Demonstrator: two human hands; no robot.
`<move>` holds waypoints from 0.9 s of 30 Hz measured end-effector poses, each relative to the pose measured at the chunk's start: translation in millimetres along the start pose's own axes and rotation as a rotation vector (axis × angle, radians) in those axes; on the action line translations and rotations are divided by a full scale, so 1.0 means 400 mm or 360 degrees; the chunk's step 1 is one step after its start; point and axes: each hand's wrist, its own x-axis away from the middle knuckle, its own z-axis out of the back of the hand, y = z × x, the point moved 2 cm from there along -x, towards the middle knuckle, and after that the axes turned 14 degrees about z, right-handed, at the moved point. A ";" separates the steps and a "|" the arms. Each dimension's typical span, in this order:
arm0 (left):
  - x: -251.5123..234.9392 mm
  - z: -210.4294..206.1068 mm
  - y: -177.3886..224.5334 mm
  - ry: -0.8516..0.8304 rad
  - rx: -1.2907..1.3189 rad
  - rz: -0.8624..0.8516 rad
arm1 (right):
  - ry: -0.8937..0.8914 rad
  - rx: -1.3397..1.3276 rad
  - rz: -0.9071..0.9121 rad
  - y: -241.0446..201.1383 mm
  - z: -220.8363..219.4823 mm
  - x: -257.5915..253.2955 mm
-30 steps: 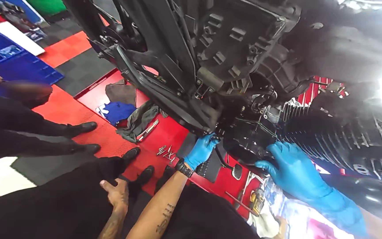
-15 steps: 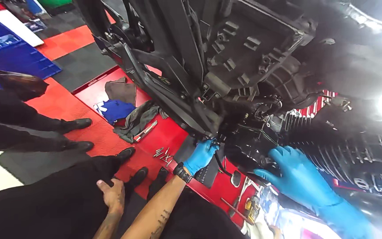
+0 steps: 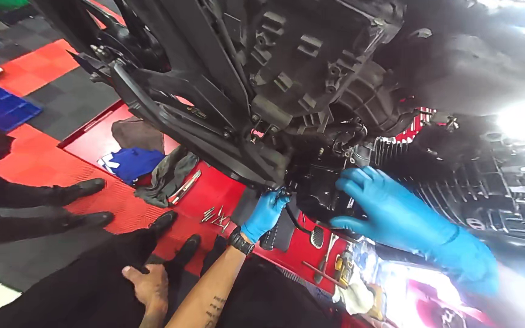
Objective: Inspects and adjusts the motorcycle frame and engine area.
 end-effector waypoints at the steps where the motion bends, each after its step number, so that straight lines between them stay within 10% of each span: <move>1: 0.000 0.000 0.002 -0.0001 0.0020 -0.0010 | 0.0148 -0.0022 -0.0029 -0.005 0.020 0.001; 9: 0.071 -0.018 0.073 0.0457 -0.0253 0.0097 | 0.1364 -0.0540 -0.1106 -0.182 -0.187 0.287; 15: 0.043 -0.077 0.186 0.0575 0.0663 0.0662 | 0.1955 -0.1857 -0.2198 -0.218 -0.487 0.268; 27: -0.046 -0.130 0.162 0.0557 0.1189 0.0803 | 0.2163 -0.2947 -0.1862 -0.164 -0.461 0.215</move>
